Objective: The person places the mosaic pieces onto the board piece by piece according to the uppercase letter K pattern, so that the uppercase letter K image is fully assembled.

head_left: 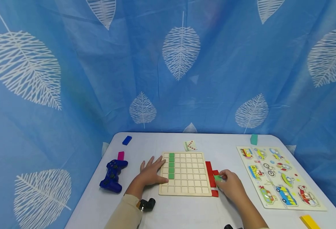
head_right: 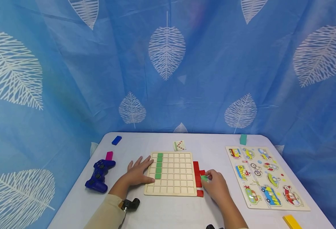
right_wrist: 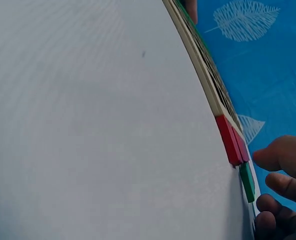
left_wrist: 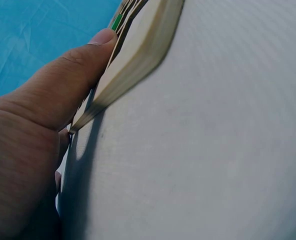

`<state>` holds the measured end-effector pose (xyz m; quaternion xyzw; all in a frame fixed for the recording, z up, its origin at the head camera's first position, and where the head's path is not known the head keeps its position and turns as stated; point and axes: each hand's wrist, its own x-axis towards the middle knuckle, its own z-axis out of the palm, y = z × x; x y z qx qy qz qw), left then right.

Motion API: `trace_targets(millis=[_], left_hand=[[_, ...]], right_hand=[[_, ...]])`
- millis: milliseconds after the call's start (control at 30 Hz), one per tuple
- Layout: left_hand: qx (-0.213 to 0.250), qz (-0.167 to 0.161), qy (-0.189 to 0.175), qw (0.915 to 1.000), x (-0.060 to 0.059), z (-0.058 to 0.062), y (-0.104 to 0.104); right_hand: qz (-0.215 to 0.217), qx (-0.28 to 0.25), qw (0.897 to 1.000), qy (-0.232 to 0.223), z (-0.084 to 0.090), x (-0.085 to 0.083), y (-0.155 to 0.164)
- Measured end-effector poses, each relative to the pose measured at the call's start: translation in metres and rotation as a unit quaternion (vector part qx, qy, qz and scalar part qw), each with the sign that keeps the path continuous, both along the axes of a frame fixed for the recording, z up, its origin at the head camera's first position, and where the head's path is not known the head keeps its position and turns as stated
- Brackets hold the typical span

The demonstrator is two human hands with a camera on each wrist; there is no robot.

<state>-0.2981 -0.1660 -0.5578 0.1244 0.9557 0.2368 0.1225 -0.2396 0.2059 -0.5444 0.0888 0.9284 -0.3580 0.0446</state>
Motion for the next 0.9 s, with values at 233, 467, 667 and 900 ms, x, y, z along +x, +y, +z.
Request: trace_targets(millis=[233,467,667,900], left_hand=[[0.005,-0.002,-0.002,1.0,0.001,0.001,-0.002],[0.002,0.0,0.002,1.0,0.0,-0.002,-0.001],[0.005,0.0,0.004,1.0,0.0,-0.001,0.0],[0.011,0.001,0.004,0.9999,0.001,0.002,0.0]], right_hand=[[0.025,0.012,1.0,-0.012,-0.004,0.0,0.006],[0.028,0.016,0.999,-0.034,-0.002,-0.001,0.01],[0.024,0.026,0.998,-0.044,0.002,0.0,0.01],[0.031,0.047,0.997,-0.048,0.006,0.001,0.011]])
